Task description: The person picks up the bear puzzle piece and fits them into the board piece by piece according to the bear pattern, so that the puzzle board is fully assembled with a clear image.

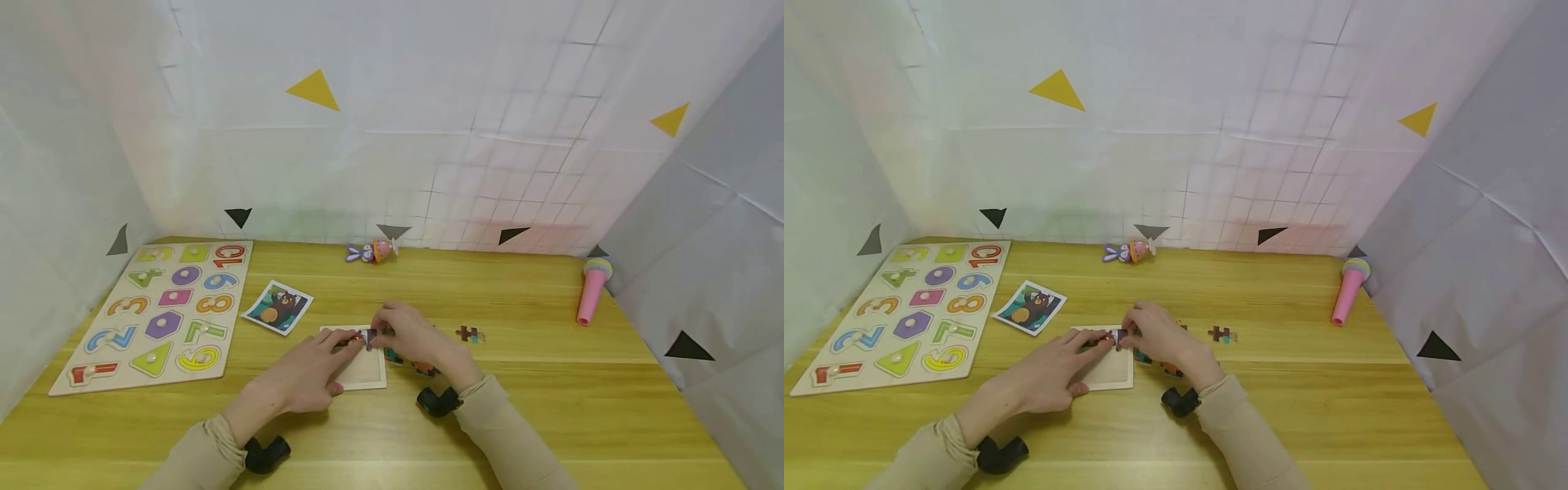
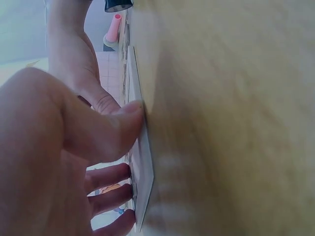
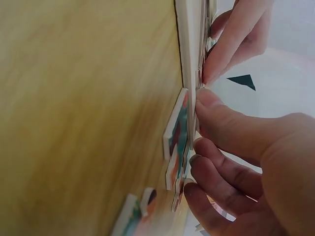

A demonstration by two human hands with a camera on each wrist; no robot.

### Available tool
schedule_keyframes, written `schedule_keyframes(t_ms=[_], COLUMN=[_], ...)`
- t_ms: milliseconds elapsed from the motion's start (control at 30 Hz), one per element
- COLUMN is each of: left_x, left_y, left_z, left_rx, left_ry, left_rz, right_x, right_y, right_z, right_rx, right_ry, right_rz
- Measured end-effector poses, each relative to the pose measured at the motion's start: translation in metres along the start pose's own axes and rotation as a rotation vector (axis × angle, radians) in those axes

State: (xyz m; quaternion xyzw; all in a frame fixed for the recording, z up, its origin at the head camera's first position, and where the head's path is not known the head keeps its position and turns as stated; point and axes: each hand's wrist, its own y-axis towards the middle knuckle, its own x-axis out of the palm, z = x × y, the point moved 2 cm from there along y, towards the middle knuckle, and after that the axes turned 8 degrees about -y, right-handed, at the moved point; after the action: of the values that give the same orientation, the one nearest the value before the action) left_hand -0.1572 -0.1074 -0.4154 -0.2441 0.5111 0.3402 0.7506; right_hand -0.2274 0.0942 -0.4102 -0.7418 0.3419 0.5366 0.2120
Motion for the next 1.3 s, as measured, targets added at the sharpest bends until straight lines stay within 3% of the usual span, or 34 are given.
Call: schedule_keyframes(t_ms=[233,733,1033,1300], left_x=[0.001,0.000,0.001,0.002], left_y=[0.000,0.004,0.004,0.005], left_z=[-0.002,0.002,0.003,0.003], left_rx=[0.018,-0.010,0.003,-0.009], left_ry=[-0.004,0.037,-0.040,-0.064], left_rz=[-0.012,-0.058,-0.102,-0.118], right_x=[0.000,-0.003,-0.017,-0.022], right_y=[0.000,-0.001,-0.011,-0.022], right_z=[-0.001,0.008,0.026,0.038], right_rx=[0.004,-0.001,0.095,0.130], right_ry=[0.017,0.053,0.075,0.004], right_rz=[0.010,0.037,0.061,0.071])
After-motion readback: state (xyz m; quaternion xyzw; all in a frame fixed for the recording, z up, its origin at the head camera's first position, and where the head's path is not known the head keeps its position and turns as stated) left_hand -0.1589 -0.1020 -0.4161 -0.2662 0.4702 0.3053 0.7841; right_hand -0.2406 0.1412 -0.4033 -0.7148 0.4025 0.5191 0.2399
